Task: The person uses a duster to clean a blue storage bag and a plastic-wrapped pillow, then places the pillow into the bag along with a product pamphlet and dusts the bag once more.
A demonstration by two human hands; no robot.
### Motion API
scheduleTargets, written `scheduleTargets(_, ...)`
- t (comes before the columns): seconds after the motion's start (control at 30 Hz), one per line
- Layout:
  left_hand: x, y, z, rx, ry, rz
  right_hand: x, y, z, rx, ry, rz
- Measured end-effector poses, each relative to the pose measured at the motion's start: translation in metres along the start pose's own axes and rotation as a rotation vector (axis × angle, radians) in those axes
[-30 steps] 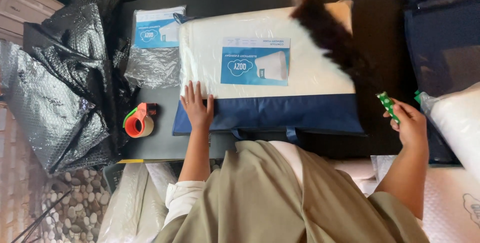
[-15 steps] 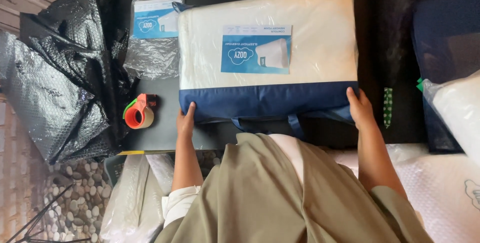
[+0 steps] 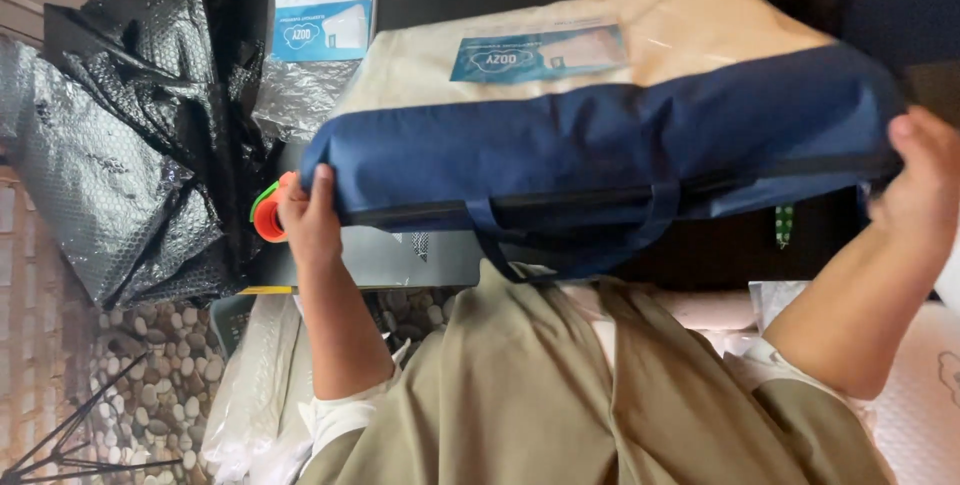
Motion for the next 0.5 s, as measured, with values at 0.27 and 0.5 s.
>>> scheduleTargets(0.27, 0.065, -0.049, 0.035, -0.726, -0.163, 0.013, 0.045, -0.023, 0.016, 0.185, -0.037, 0.293)
scheduleTargets(0.5, 0.111, 0.071, 0.003, -0.271, 0.097, -0.177, 0.026, 0.061, -0.122, 0.236, 0.158, 0.114)
Point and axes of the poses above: each hand's wrist, its own x-axis towards the middle knuckle, its own z-axis out of the back of the hand, y = z × x, the point moved 6 cm from there along x, towards the middle knuckle, and after that the axes turned 15 degrees about -x, right-handed, at the moved point
